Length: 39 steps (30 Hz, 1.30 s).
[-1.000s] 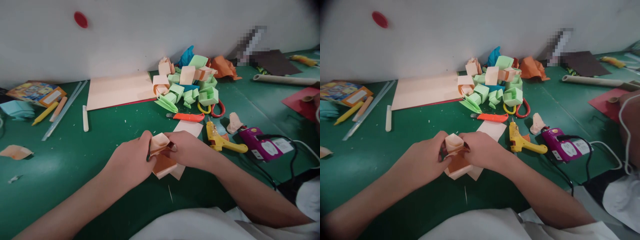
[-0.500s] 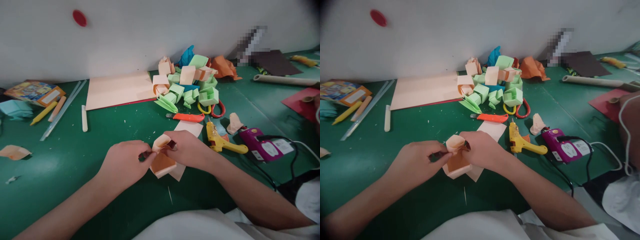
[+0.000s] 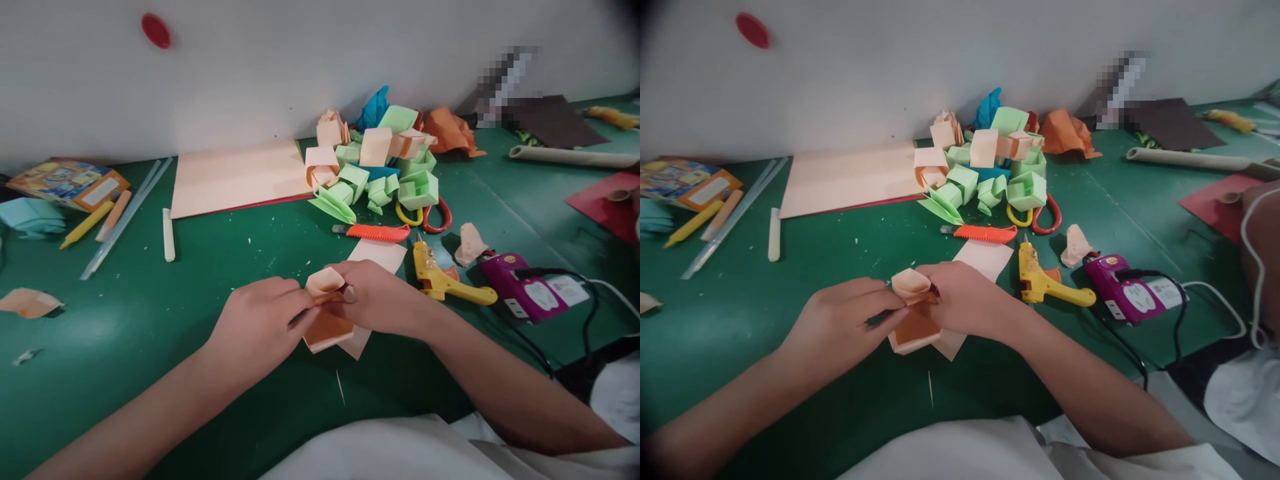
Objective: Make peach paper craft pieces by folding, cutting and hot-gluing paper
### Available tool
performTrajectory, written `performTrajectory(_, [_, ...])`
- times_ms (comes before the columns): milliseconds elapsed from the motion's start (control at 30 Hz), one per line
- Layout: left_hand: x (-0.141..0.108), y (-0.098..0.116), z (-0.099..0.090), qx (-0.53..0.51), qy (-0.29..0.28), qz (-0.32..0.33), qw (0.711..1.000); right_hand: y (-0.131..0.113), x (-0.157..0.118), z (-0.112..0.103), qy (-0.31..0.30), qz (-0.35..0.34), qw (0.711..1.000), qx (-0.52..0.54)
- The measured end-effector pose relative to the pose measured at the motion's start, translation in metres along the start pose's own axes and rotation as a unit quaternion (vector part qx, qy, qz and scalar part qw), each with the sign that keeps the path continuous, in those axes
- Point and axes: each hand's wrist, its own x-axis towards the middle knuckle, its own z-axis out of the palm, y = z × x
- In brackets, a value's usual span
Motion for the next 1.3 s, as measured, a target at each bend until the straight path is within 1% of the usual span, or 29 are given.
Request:
performTrajectory(67, [0.001,0.000,-0.001,0.002,-0.018,-0.025,1.000,0.001,0.000,0.001,0.002,-0.001,1.000,-0.013])
performTrajectory(200, [0.004,0.001,-0.007,-0.001,-0.045,-0.133,0.990,0.002,0.001,0.004,0.021,0.010,0.997,-0.073])
performTrajectory(267, [0.005,0.001,-0.009,-0.016,-0.066,-0.158,0.985,0.001,0.001,0.005,0.032,0.016,0.994,-0.100])
performTrajectory(433, [0.008,0.001,-0.008,-0.034,-0.121,-0.128,0.984,-0.001,0.002,0.006,0.034,0.009,0.993,-0.117])
performTrajectory(567, [0.007,0.002,-0.010,-0.026,-0.145,-0.130,0.981,-0.002,0.001,0.006,0.022,0.009,0.993,-0.115])
performTrajectory(633, [0.005,0.003,-0.010,-0.002,-0.141,-0.124,0.982,-0.003,0.000,0.006,0.015,0.005,0.994,-0.108])
performTrajectory(733, [0.002,0.005,-0.011,0.009,-0.103,-0.107,0.989,-0.006,-0.003,0.004,0.010,0.020,0.996,-0.090])
performTrajectory(800, [0.003,0.007,-0.012,-0.003,-0.084,-0.100,0.991,-0.008,-0.004,0.003,0.014,0.034,0.994,-0.100])
performTrajectory(867, [0.004,0.009,-0.012,0.003,-0.096,-0.109,0.989,-0.009,-0.004,0.004,0.016,0.038,0.991,-0.125])
performTrajectory(1000, [0.009,0.011,-0.013,0.039,-0.148,-0.143,0.978,-0.010,-0.004,0.007,0.011,0.024,0.988,-0.155])
performTrajectory(1133, [0.011,0.011,-0.013,0.052,-0.146,-0.144,0.977,-0.011,-0.002,0.009,0.032,0.023,0.990,-0.133])
performTrajectory(1200, [0.010,0.011,-0.013,0.067,-0.129,-0.145,0.979,-0.011,-0.001,0.008,0.052,0.015,0.990,-0.130])
performTrajectory(1233, [0.009,0.011,-0.013,0.071,-0.110,-0.144,0.981,-0.011,-0.001,0.008,0.059,0.013,0.989,-0.132])
performTrajectory(1267, [0.008,0.012,-0.014,0.074,-0.085,-0.133,0.985,-0.011,-0.001,0.007,0.064,0.014,0.989,-0.133])
performTrajectory(1300, [0.007,0.013,-0.014,0.077,-0.051,-0.110,0.990,-0.011,-0.001,0.007,0.068,0.017,0.989,-0.130])
